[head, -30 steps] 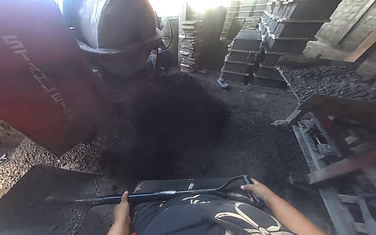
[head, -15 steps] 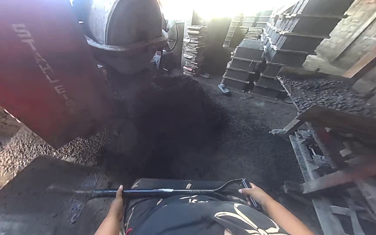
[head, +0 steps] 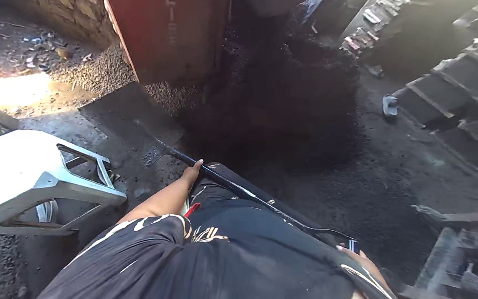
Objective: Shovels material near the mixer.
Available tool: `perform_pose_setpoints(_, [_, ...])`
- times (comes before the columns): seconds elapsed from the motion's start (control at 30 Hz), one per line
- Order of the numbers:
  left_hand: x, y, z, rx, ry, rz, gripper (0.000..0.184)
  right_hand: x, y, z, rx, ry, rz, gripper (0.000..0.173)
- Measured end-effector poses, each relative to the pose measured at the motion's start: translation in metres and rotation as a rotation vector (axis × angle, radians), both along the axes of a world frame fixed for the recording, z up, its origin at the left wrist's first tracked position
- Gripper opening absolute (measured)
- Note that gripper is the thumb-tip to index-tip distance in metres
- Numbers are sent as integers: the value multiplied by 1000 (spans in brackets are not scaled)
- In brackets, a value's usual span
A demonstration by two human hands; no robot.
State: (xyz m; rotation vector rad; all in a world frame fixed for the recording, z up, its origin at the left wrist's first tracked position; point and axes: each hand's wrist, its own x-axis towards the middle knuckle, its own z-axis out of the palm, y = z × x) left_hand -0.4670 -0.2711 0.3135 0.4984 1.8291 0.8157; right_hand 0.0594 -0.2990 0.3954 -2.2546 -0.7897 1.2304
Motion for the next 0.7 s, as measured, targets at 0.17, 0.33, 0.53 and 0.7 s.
perform_pose_setpoints(0.17, [-4, 1, -5, 21, 16, -30, 77, 19, 3, -30, 96, 100, -15, 29])
perform_pose_setpoints(0.33, [-4, 0, -7, 58, -3, -3, 73, 11, 8, -20, 79, 106, -49, 30])
perform_pose_setpoints(0.53, [-8, 4, -26, 64, -12, 36, 74, 26, 16, -34, 41, 82, -40, 41])
perform_pose_setpoints(0.7, [-8, 8, -30, 84, -9, 38, 72, 29, 18, -38, 42, 110, -48, 39])
